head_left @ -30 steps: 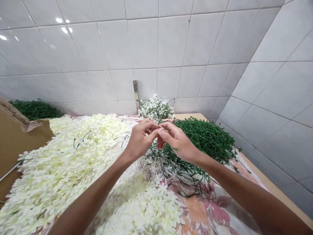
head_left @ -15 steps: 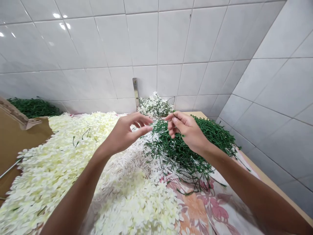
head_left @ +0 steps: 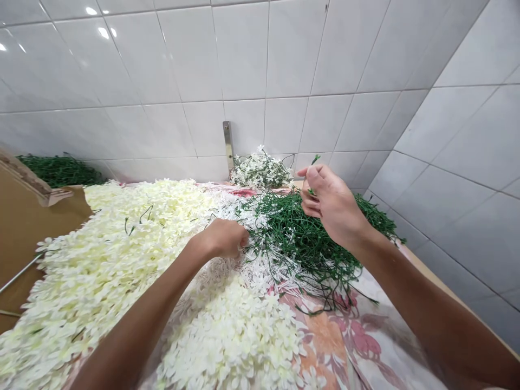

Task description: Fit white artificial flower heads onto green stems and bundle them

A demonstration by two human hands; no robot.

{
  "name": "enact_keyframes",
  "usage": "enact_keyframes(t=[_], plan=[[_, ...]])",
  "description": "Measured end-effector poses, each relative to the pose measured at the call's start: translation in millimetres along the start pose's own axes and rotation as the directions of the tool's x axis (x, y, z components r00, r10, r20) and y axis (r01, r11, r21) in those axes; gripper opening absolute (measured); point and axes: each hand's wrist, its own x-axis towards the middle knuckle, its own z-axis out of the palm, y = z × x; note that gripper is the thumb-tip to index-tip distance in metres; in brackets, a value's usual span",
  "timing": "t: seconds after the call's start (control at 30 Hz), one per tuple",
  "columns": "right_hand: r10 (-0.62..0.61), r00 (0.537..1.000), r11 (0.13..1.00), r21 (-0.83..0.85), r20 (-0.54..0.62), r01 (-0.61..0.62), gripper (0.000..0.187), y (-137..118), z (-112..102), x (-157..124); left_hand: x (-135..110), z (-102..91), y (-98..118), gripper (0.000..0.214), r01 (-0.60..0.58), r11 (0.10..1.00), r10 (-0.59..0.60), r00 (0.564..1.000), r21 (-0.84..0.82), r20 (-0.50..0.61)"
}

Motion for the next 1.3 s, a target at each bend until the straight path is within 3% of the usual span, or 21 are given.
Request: enact_keyframes(t=[0.2,0.3,0.47,0.6,0.77,0.87,0.97,1.07,1.17,1.3], plan=[[-0.072,0.997,0.991,-0.108,0.036,0.076,0.037,0.9,0.4,-1.7,1.7,1.8,-7.0,0.020,-0.049,0.998,0.049,0.999,-0.030,-0.023],[-0.153,0.985,0.953,-0.252,0.083,0.169,0.043,2.3,1.4,-4.1,-7.5,-11.6,-12.5,0.012,-0.051,0.997,0.049,0.998,-0.054,-0.035],[-0.262,0.944,0.813,-0.480,0.200,0.328,0.041,4.9,9.3,-11.2,-29.3,-37.3,-17.2,0.010,-0.070,0.994,0.068,0.997,-0.087,-0.024],[-0.199,0.947,0.793,-0.526,0.252,0.306,0.028,6.0,13.7,-13.7,-37.6,-44.9,-17.5,0.009,-0.080,0.992,0.078,0.997,-0.101,-0.023],[-0.058,0.941,0.898,-0.395,0.334,0.196,0.032,7.6,7.0,-8.7,-41.6,-35.4,-8.1,0.008,-0.098,0.987,0.090,0.993,-0.128,-0.071],[0.000,0.923,0.911,-0.380,0.385,0.159,0.027,12.2,6.0,-6.8,-50.6,-28.3,-0.5,0.007,-0.125,0.980,0.119,0.992,-0.157,-0.043],[0.113,0.848,0.865,-0.471,0.517,0.172,0.020,19.8,14.4,-9.3,-60.3,-27.0,0.5,0.006,-0.140,0.975,0.148,0.988,-0.175,0.037],[0.241,0.705,0.777,-0.568,0.667,0.271,0.018,27.5,26.6,-14.7,-63.5,-29.2,-4.8,0.008,-0.140,0.974,0.164,0.979,-0.178,0.123],[0.376,0.565,0.612,-0.654,0.735,0.444,0.021,34.8,33.3,-20.6,-61.4,-30.3,-10.2,0.010,-0.118,0.983,0.140,0.978,-0.142,0.155],[0.423,0.553,0.493,-0.695,0.717,0.524,0.014,46.3,34.4,-27.7,-59.5,-29.3,-13.1,0.011,-0.104,0.986,0.123,0.982,-0.134,0.147]])
